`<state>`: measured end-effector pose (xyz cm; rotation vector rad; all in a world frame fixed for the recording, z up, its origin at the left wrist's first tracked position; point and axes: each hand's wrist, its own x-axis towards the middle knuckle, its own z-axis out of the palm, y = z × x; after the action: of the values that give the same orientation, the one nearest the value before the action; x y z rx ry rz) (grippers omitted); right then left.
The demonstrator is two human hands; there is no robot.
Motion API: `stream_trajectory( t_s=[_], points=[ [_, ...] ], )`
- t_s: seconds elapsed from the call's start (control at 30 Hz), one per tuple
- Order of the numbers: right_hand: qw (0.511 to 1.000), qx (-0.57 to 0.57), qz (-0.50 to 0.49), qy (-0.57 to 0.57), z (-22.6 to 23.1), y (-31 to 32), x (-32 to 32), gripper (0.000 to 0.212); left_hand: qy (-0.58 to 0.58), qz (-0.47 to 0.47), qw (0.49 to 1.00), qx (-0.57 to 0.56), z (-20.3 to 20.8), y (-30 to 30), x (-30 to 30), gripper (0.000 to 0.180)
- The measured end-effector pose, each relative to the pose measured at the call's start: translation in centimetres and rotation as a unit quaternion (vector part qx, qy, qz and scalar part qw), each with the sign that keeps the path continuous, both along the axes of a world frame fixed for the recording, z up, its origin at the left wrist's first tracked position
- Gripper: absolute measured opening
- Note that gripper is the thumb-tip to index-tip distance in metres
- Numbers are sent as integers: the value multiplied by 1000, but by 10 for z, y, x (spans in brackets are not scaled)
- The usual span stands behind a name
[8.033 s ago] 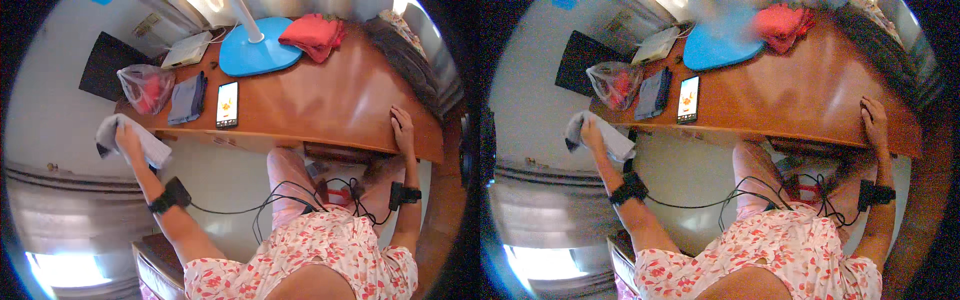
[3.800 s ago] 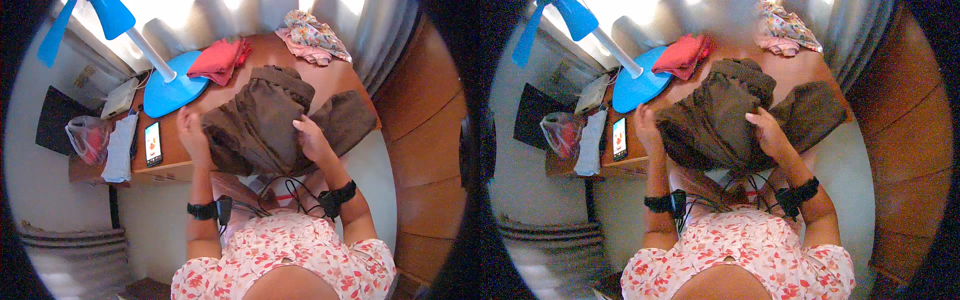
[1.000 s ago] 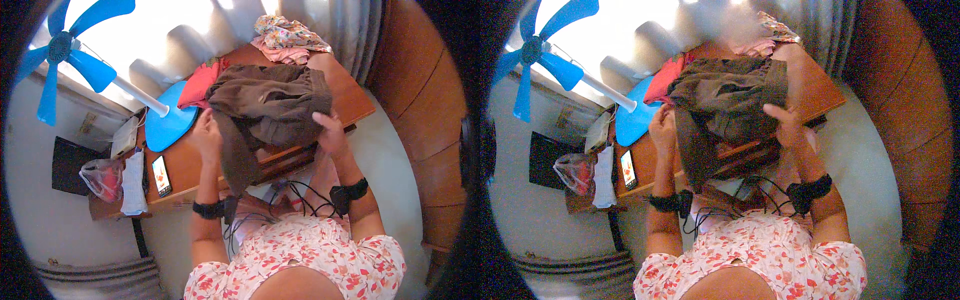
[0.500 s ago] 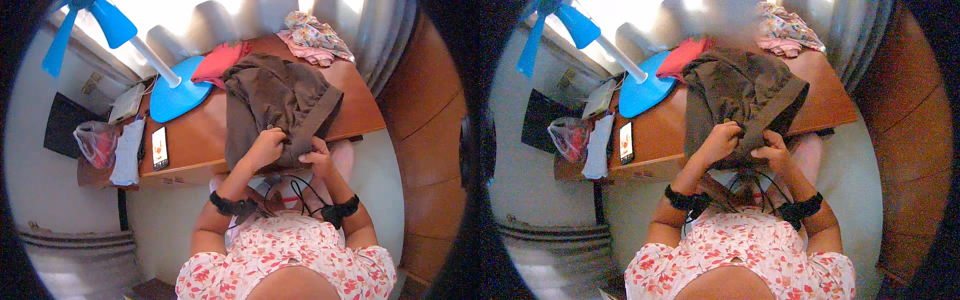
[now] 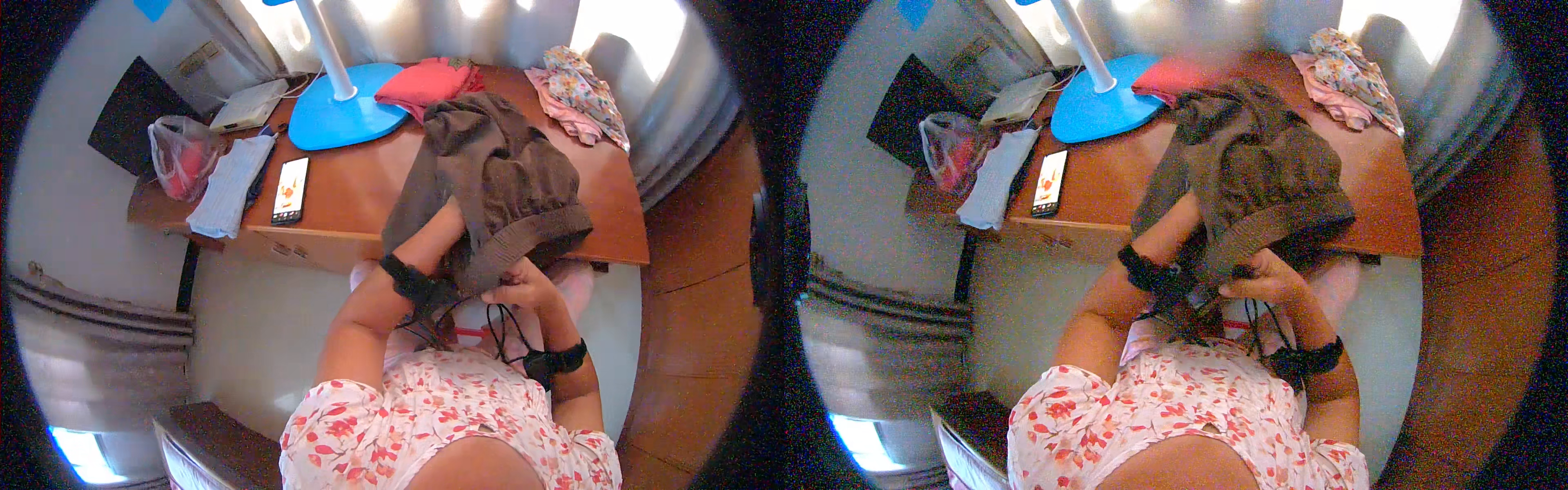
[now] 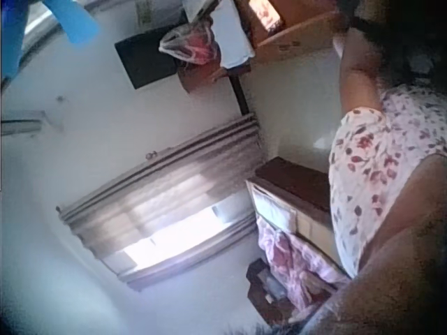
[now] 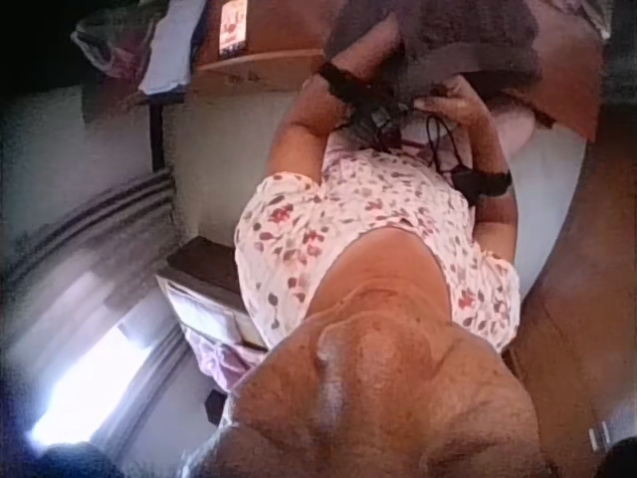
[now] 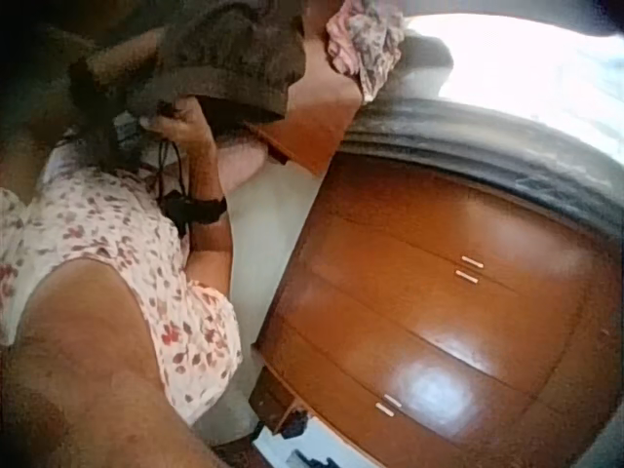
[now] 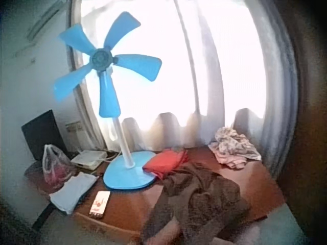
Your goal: Folding a blue shirt and brown pants on a desk.
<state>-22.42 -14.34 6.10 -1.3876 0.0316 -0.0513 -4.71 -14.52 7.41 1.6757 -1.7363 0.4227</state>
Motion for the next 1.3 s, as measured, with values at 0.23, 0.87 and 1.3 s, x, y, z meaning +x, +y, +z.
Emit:
stream_trajectory(
  t_s=[0.23,0.87,1.3],
  points=[
    [992,-24,-108,55,-19,-27,2,37,73,29,969,234,18,31,20,39],
    [715,-638,-285,-1,-175,-121,-4,47,-86,29,947,308,-57,54,-11,51],
    [703,-655,-278,7,-176,-133,-13,47,139,-1,985,102,-57,53,-19,55]
  ],
)
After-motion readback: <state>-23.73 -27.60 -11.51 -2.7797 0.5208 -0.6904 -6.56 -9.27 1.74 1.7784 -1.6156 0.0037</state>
